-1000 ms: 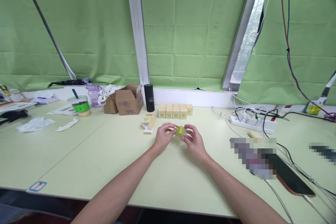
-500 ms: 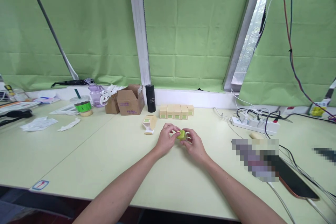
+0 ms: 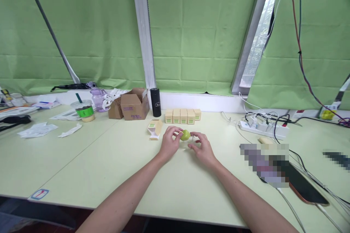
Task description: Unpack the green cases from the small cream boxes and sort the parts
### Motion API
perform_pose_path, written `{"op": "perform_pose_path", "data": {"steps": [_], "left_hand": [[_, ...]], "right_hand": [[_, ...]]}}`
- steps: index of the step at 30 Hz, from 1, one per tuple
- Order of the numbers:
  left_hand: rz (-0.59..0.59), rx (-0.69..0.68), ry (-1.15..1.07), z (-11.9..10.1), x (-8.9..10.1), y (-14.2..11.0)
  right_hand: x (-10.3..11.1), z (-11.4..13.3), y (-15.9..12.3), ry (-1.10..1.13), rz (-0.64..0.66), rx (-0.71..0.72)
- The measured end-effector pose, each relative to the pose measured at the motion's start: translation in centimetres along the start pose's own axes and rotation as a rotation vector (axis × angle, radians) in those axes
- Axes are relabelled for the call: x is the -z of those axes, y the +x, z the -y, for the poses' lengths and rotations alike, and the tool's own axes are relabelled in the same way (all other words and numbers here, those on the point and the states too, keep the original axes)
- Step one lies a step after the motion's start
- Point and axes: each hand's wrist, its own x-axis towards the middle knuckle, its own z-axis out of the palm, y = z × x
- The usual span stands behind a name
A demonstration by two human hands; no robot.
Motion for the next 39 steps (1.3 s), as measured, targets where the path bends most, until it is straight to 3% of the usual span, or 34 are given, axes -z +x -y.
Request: {"op": "perform_pose_path", "data": {"steps": [5, 8, 12, 18, 26, 39], "left_hand": [[-0.167, 0.153, -0.233, 1.1, 0.1, 0.9], [-0.211, 0.321, -0.335, 1.7, 0.0, 1.4], [-0.218, 0.529, -0.377, 2.2, 0.0, 1.5], [-0.185, 0.708, -0.403, 2.4, 0.3, 1.2], [-0.138, 0.774, -0.44, 1.8, 0.4, 1.1], [-0.134, 0.791, -0.435, 1.6, 0.2, 1.1]], "right_hand": [[0.9, -0.5, 0.6, -0.061, -0.057, 0.032], [1.6, -1.4, 1.2, -0.073, -0.093, 0.049], [3.4, -3.2, 2.4, -0.158, -0.176, 0.057], [6.4, -6.8, 3.9, -0.303, -0.311, -0.084], [8.3, -10.1, 4.8, -0.589, -0.257, -0.206], [8.2, -11.6, 4.9, -0.656, -0.243, -0.235]]}}
